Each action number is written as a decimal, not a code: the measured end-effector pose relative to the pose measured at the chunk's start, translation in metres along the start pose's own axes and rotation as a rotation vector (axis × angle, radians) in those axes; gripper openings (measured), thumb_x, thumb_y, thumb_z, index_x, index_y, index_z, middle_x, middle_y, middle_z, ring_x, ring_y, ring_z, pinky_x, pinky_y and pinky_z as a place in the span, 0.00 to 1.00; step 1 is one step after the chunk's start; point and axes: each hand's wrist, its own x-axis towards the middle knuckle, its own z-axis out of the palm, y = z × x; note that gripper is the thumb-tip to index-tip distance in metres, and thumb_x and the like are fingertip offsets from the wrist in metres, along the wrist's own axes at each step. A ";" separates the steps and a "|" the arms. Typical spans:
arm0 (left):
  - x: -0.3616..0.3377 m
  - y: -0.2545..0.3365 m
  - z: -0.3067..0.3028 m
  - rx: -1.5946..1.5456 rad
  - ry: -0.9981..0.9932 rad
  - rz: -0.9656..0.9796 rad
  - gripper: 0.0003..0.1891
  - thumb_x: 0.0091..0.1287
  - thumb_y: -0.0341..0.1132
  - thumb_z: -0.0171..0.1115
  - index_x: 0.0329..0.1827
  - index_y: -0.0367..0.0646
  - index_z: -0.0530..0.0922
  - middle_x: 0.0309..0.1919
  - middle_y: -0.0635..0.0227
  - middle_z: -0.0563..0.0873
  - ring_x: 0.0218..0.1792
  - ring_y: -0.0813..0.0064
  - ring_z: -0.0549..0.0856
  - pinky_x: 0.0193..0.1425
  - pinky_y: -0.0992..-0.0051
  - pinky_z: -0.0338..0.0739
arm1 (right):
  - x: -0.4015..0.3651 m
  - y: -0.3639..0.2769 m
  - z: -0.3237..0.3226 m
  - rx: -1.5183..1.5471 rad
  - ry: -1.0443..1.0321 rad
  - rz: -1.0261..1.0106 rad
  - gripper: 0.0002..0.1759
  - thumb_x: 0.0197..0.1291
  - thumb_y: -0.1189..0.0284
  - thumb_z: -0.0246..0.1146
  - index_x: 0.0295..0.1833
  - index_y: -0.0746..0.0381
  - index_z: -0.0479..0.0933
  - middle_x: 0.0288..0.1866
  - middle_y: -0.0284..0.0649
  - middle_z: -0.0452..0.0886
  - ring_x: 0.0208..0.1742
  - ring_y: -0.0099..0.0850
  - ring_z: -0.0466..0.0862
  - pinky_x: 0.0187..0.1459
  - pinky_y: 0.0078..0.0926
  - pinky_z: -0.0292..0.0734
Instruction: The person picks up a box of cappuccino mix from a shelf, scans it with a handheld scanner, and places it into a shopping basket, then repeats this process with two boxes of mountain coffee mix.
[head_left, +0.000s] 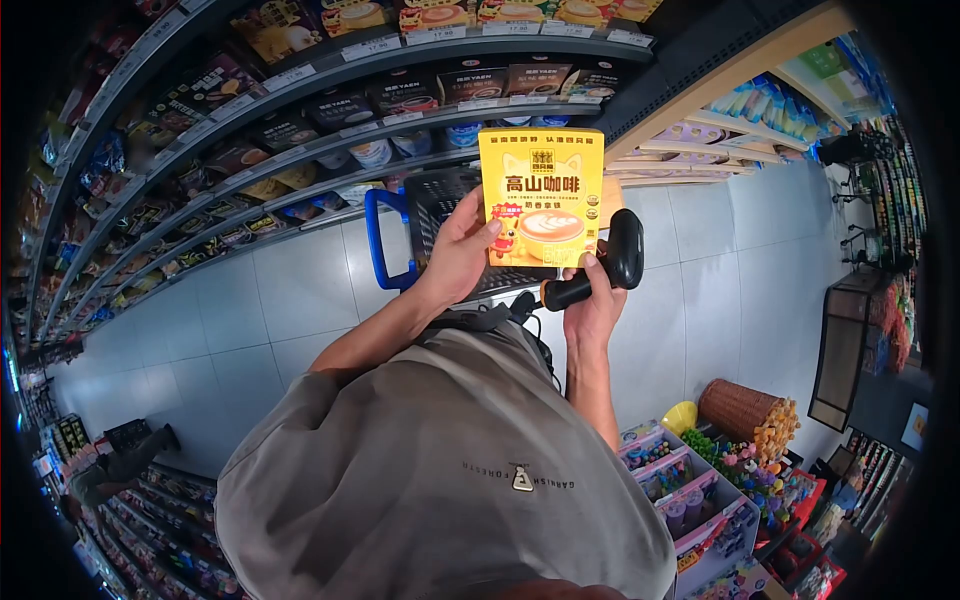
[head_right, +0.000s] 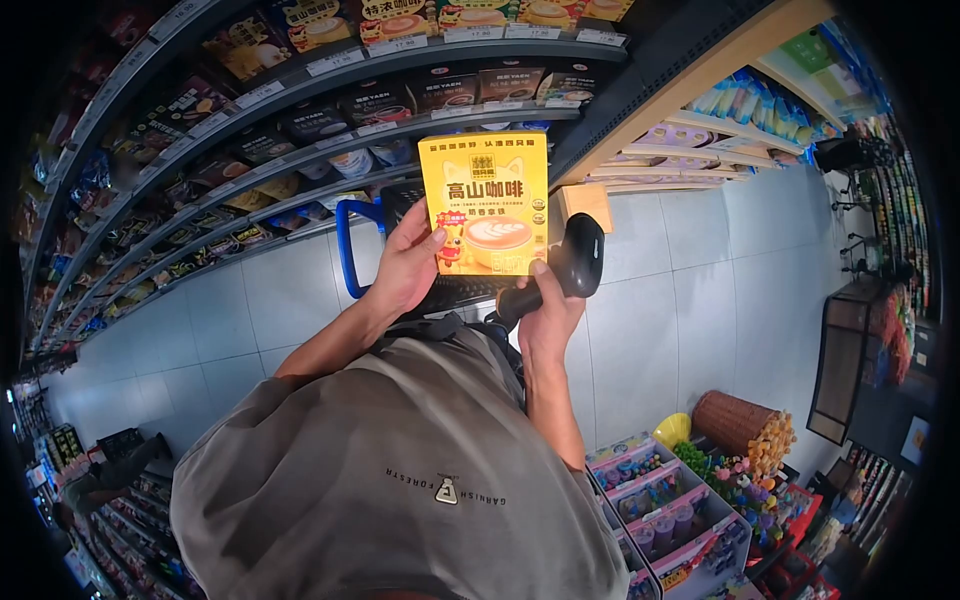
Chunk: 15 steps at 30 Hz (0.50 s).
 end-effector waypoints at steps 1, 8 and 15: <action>0.000 0.000 0.000 0.004 -0.001 0.002 0.26 0.71 0.26 0.54 0.72 0.38 0.60 0.62 0.63 0.75 0.63 0.72 0.74 0.68 0.69 0.68 | 0.000 0.000 0.000 0.001 -0.001 0.000 0.20 0.57 0.78 0.64 0.54 0.69 0.70 0.37 0.41 0.78 0.31 0.28 0.76 0.37 0.25 0.73; -0.001 0.001 0.001 0.011 0.014 -0.009 0.26 0.71 0.26 0.54 0.71 0.38 0.61 0.62 0.63 0.75 0.62 0.72 0.75 0.68 0.69 0.69 | -0.001 0.000 0.000 0.001 0.012 -0.006 0.19 0.57 0.78 0.64 0.54 0.69 0.71 0.36 0.40 0.78 0.30 0.27 0.76 0.36 0.25 0.73; -0.002 0.000 0.001 0.035 0.011 -0.008 0.25 0.71 0.26 0.54 0.71 0.38 0.62 0.61 0.63 0.76 0.62 0.73 0.75 0.67 0.70 0.69 | 0.000 0.000 -0.001 -0.002 0.005 -0.008 0.19 0.57 0.77 0.65 0.53 0.69 0.71 0.35 0.40 0.78 0.30 0.28 0.76 0.36 0.24 0.73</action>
